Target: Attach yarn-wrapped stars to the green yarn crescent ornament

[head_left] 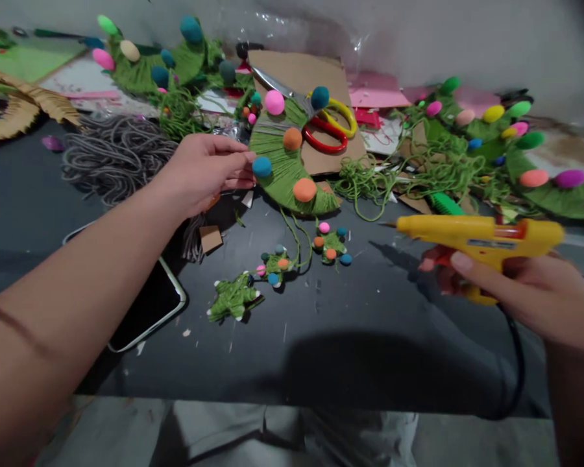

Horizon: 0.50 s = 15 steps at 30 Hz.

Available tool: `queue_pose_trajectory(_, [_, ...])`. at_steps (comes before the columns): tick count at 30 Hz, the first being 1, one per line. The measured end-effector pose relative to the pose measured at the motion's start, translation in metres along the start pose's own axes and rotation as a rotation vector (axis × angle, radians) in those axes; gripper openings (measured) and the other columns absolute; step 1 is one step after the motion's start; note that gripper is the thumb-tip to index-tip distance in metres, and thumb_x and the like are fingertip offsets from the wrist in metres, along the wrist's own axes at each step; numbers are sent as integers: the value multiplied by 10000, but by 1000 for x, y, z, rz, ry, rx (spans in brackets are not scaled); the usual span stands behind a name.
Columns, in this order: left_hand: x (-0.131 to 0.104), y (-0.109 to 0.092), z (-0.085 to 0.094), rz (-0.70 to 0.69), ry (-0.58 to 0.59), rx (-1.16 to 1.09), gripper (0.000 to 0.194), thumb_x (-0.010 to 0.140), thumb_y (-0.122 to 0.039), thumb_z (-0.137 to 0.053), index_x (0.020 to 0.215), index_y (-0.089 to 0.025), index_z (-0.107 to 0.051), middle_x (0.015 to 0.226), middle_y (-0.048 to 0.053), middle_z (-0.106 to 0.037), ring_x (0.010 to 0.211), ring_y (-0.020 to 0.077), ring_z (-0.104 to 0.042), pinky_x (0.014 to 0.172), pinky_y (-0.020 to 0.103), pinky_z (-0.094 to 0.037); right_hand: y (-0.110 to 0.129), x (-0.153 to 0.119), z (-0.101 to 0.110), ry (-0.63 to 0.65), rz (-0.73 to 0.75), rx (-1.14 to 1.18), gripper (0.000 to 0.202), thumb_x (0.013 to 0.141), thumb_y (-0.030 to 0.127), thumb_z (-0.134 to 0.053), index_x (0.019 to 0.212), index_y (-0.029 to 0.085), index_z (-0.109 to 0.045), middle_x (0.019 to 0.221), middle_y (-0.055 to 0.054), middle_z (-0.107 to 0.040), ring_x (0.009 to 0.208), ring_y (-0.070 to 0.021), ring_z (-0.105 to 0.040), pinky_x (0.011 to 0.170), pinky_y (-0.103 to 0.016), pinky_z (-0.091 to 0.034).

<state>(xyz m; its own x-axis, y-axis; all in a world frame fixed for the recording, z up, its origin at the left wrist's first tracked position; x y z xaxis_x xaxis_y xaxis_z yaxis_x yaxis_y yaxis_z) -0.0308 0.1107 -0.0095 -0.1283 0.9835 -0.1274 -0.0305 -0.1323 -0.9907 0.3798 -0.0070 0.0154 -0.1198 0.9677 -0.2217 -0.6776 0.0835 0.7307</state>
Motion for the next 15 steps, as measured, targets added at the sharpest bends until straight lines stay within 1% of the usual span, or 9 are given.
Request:
queue_pose_trajectory(2, [0, 0, 0, -7, 2, -2, 49, 921, -39, -690, 922, -88, -691, 731, 36, -722, 604, 115, -694, 775, 366, -631, 12, 13, -12, 134, 79, -7, 544, 848, 733, -721, 931, 209, -837, 870, -105, -794, 650, -167, -711, 573, -226, -605])
queue_pose_trajectory(4, [0, 0, 0, -10, 4, 0, 47, 915, -38, -692, 923, -84, -690, 724, 32, -720, 608, 115, -700, 790, 370, -643, 17, 23, -19, 194, 122, 11, 600, 851, 778, -684, 841, 196, -826, 786, -109, -776, 584, -155, -675, 519, -224, -582])
queue_pose_trajectory(6, [1, 0, -1, -6, 0, 5, 47, 910, -37, -695, 921, -82, -693, 712, 24, -716, 601, 115, -700, 809, 388, -654, 13, 28, -23, 190, 126, 22, 611, 856, 790, -669, 818, 198, -816, 768, -104, -773, 571, -159, -668, 507, -236, -580])
queue_pose_trajectory(10, [1, 0, -1, -16, -12, 20, 40, 904, -41, -709, 904, -81, -707, 695, 17, -711, 586, 124, -698, 850, 448, -658, 1, 26, -24, 152, 129, -48, 563, 880, 760, -667, 837, 220, -821, 790, -87, -785, 657, -185, -722, 591, -251, -620])
queue_pose_trajectory(12, [2, 0, -1, -25, -12, 16, 60, 900, -36, -711, 884, -93, -709, 668, 3, -693, 570, 117, -678, 867, 466, -653, 1, 24, -24, 149, 148, -87, 568, 882, 765, -658, 812, 226, -821, 771, -77, -785, 658, -184, -727, 602, -246, -623])
queue_pose_trajectory(15, [1, -1, -1, -17, 1, 11, 109, 896, -33, -712, 839, -125, -721, 616, -19, -649, 530, 95, -606, 888, 469, -642, 4, 22, -25, 148, 184, -139, 575, 883, 764, -652, 775, 222, -812, 755, -67, -786, 651, -188, -730, 584, -239, -611])
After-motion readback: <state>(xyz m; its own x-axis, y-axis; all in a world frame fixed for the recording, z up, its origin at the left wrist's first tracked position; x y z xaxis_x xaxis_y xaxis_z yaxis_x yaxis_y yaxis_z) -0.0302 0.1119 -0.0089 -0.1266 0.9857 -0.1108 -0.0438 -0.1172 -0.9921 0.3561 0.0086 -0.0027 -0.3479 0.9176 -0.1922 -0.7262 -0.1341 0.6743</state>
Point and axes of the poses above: each hand's wrist, its own x-axis towards the middle knuckle, its own z-axis out of the back of the hand, y = z × x, the point moved 7 cm from there along x, towards the middle knuckle
